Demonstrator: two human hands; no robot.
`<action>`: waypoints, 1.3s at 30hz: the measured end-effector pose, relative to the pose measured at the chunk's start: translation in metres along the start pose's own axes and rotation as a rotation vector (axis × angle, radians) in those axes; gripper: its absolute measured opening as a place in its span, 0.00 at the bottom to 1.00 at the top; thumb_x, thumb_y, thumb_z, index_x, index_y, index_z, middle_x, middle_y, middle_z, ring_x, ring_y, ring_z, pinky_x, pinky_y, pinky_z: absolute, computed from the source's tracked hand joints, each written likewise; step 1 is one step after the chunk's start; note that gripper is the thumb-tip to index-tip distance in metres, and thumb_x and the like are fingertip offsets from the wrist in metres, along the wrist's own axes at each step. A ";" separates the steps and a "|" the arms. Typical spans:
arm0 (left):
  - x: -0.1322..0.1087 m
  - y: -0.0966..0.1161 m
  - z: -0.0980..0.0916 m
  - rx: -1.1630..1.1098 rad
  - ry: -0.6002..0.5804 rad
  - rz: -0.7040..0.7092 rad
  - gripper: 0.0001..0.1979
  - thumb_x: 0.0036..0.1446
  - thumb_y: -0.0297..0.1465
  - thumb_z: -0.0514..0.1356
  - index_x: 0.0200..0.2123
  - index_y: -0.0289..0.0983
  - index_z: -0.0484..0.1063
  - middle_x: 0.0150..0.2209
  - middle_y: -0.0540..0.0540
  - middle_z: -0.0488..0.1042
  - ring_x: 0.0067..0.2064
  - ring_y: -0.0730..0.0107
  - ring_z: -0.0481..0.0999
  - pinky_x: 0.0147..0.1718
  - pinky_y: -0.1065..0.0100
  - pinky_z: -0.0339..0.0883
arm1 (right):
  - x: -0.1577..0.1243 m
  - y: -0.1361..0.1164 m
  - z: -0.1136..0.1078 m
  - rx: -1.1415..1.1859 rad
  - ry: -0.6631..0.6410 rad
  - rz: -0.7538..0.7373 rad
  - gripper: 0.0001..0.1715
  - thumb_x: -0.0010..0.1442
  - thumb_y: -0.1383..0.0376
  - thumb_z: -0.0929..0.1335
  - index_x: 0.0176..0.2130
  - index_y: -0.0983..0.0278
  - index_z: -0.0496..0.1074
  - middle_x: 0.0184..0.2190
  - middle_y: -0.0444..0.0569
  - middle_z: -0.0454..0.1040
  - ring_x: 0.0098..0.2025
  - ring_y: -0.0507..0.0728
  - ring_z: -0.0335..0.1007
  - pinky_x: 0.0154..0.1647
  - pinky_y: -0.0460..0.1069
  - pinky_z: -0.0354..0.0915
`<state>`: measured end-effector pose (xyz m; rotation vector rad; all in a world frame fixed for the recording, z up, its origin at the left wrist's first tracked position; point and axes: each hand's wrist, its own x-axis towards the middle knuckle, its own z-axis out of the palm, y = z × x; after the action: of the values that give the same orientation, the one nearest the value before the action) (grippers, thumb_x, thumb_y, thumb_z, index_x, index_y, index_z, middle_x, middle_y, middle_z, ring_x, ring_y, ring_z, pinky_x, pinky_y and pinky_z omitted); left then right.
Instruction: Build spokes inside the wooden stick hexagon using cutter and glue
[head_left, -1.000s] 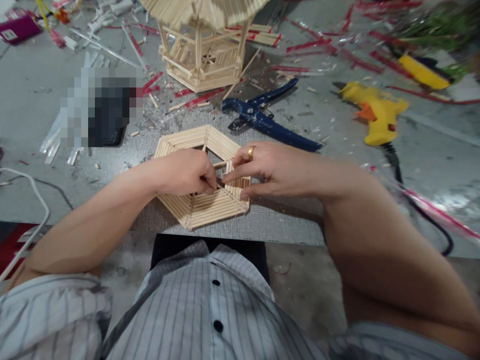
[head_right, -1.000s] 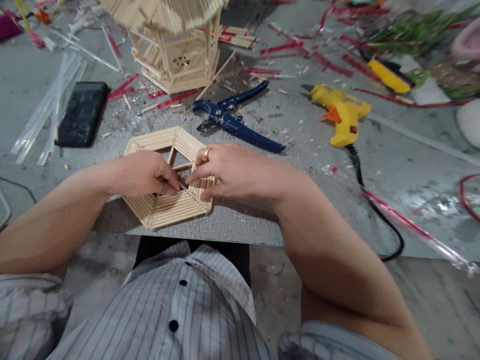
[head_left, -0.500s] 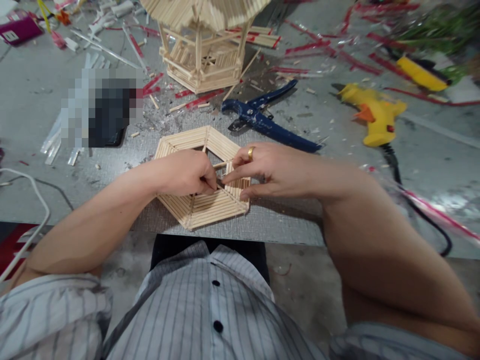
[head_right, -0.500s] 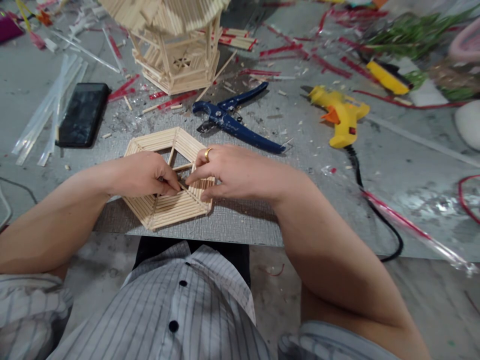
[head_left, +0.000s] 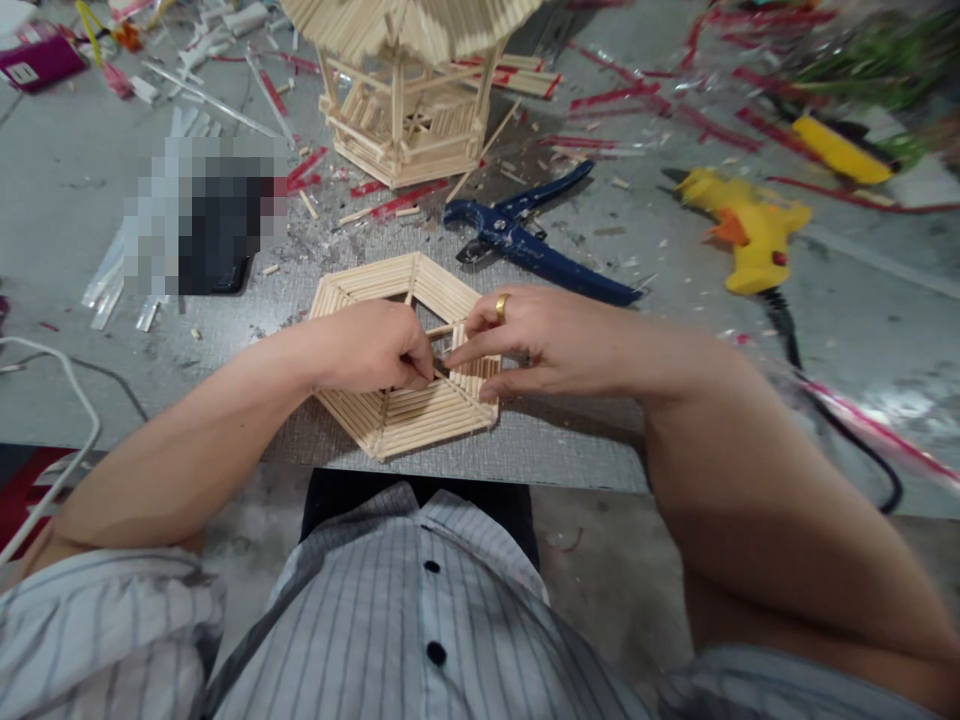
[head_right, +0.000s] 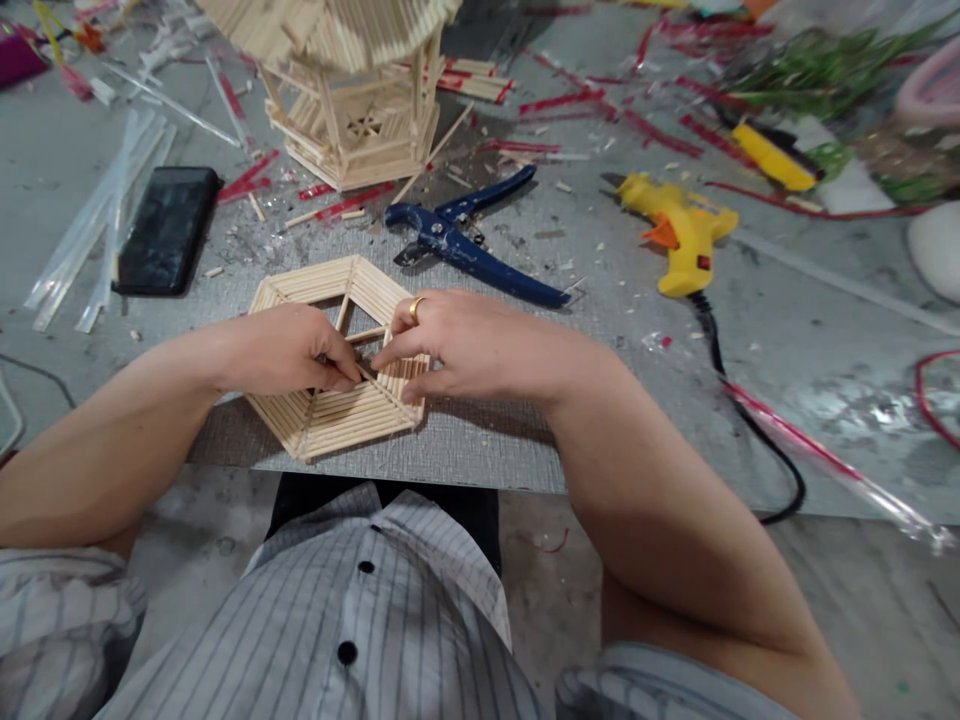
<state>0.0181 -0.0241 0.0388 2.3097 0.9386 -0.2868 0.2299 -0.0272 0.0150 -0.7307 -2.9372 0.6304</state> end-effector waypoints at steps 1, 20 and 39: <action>0.000 0.000 0.000 0.004 0.001 0.005 0.10 0.53 0.28 0.60 0.34 0.42 0.82 0.35 0.52 0.83 0.35 0.73 0.77 0.37 0.72 0.60 | 0.000 0.001 0.001 -0.002 0.011 -0.004 0.19 0.59 0.61 0.69 0.50 0.60 0.76 0.42 0.54 0.74 0.42 0.58 0.67 0.46 0.55 0.61; -0.007 -0.019 -0.013 -0.166 0.221 -0.044 0.12 0.55 0.35 0.57 0.35 0.37 0.79 0.29 0.51 0.79 0.32 0.76 0.74 0.34 0.75 0.61 | 0.004 0.011 0.011 0.003 0.350 0.183 0.19 0.63 0.59 0.62 0.46 0.61 0.78 0.40 0.53 0.75 0.41 0.57 0.69 0.42 0.52 0.63; 0.008 -0.056 -0.012 0.066 0.780 -0.385 0.18 0.58 0.42 0.53 0.24 0.37 0.72 0.24 0.47 0.69 0.29 0.70 0.64 0.29 0.66 0.51 | 0.026 0.001 0.026 -0.155 0.372 0.238 0.17 0.62 0.59 0.64 0.40 0.63 0.80 0.36 0.54 0.75 0.40 0.58 0.68 0.41 0.52 0.61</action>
<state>-0.0157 0.0189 0.0190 2.2999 1.7718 0.4812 0.2038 -0.0247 -0.0109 -1.0914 -2.5953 0.2427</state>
